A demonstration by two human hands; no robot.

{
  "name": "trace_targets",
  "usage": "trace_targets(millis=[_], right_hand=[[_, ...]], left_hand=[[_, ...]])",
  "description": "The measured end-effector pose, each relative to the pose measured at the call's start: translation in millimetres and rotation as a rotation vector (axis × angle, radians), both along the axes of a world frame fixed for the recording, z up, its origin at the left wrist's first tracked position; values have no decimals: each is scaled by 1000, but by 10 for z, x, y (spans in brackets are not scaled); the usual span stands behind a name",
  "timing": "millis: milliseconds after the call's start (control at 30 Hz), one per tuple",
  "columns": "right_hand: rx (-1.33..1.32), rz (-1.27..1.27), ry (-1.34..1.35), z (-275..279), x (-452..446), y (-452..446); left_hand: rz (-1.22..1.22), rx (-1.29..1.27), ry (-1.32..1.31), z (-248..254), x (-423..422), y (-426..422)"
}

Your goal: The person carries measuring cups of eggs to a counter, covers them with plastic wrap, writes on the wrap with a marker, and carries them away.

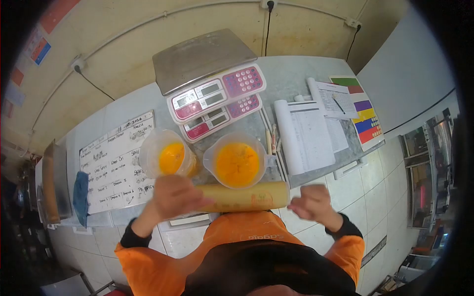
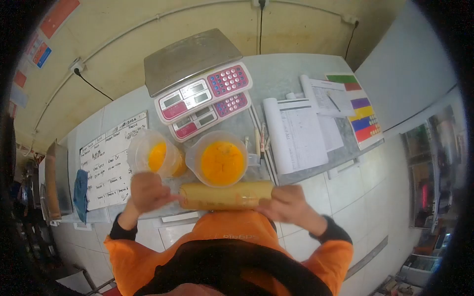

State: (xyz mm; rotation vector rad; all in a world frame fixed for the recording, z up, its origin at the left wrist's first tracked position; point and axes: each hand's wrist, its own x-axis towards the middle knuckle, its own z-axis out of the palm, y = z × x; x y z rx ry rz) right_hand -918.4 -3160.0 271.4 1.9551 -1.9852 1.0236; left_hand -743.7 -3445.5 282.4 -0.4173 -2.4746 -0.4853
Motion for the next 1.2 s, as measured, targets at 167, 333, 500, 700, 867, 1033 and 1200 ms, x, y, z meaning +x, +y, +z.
trace_targets(millis=[167, 333, 500, 700, 867, 1033, 1200], right_hand=[[-166, -390, -312, 126, -552, -796], [72, -341, -416, -1057, -1307, -1330], [169, -171, -726, -1751, -1213, -1201], [317, -53, -1168, -1598, -1181, -852], [300, 109, -1269, -1680, -1131, -674], [-213, -269, -373, -904, -885, -1007], [41, 157, -332, -798, -255, -1859]], left_hand=[[284, 299, -178, 123, -956, -457], [324, -206, -628, -981, -1693, -852], [260, -390, -908, -1491, -1604, -703], [-118, -169, -1136, -2698, -1705, -1399], [219, 469, -1778, -2157, -1845, -1212], [120, 900, -1654, -1487, -1804, -922], [350, 171, -896, -917, -1650, -960]])
